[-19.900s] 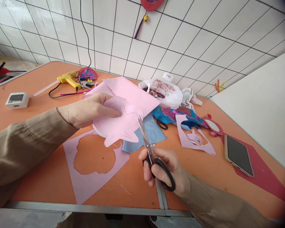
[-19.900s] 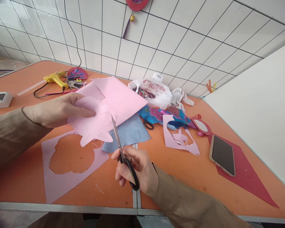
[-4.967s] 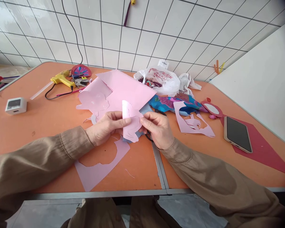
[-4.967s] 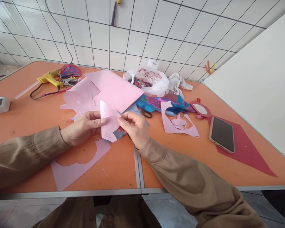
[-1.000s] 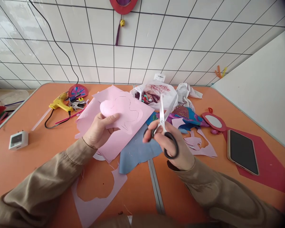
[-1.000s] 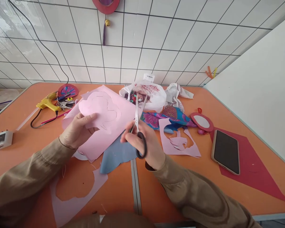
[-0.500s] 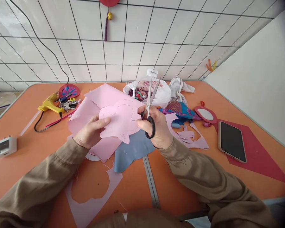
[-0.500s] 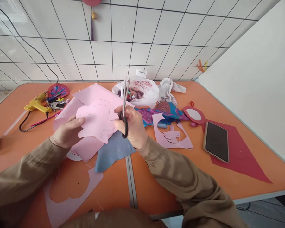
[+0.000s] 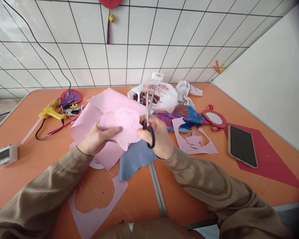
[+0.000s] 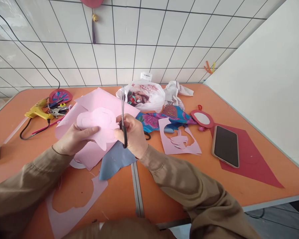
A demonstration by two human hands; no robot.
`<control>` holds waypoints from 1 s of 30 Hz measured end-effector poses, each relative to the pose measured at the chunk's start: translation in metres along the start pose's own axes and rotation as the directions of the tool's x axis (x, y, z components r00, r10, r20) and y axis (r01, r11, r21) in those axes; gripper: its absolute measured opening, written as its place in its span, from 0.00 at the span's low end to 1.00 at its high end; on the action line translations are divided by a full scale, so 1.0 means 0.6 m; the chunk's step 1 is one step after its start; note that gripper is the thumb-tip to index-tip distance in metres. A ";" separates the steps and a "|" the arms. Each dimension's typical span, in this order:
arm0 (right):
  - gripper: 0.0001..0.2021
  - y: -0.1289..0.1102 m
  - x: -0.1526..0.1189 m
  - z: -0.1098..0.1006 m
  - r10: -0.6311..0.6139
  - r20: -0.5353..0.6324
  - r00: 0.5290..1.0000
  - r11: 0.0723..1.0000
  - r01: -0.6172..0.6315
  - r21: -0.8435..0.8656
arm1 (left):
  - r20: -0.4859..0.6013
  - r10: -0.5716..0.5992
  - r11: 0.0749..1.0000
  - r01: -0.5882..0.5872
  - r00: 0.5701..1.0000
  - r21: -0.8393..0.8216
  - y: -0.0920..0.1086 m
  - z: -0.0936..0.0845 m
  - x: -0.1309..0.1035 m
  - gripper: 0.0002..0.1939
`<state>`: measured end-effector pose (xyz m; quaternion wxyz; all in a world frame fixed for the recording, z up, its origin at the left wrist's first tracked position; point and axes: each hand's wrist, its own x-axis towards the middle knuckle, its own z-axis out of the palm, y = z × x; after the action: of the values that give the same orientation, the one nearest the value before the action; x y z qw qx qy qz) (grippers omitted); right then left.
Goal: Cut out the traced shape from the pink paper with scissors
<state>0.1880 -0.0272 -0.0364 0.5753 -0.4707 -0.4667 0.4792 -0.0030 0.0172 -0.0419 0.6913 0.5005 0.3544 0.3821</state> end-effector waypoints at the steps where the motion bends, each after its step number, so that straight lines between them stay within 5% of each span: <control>1: 0.10 0.001 0.000 0.000 0.001 -0.001 1.000 1.000 -0.001 0.003 | -0.043 0.027 0.999 -0.026 0.999 0.028 -0.002 -0.001 0.001 0.09; 5: 0.10 0.006 0.003 -0.001 -0.003 -0.010 1.000 1.000 0.003 -0.010 | -0.122 0.062 0.997 -0.056 0.991 0.054 -0.004 -0.003 0.001 0.09; 12: 0.10 0.004 0.004 -0.002 -0.015 0.004 1.000 1.000 0.014 0.014 | 0.042 -0.155 0.980 0.159 0.987 -0.119 0.002 -0.004 0.004 0.15; 19: 0.10 -0.004 0.004 -0.022 -0.058 0.016 0.998 0.997 0.057 0.055 | -0.151 -0.130 0.985 0.110 0.980 -0.134 0.020 0.006 -0.001 0.15; 24: 0.20 -0.034 -0.022 -0.043 -0.020 0.191 0.981 0.994 -0.002 0.113 | -0.217 0.000 0.995 -0.021 0.976 -0.095 0.043 0.002 -0.010 0.17; 30: 0.24 -0.041 -0.058 -0.034 0.106 0.462 0.880 0.970 -0.194 0.147 | -0.237 0.077 0.991 -0.100 0.969 -0.088 0.066 -0.010 -0.017 0.14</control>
<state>0.2073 -0.0659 -0.0177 0.4545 -0.3246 -0.5016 0.6606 -0.0197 0.0191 -0.0043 0.6512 0.4327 0.3908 0.4858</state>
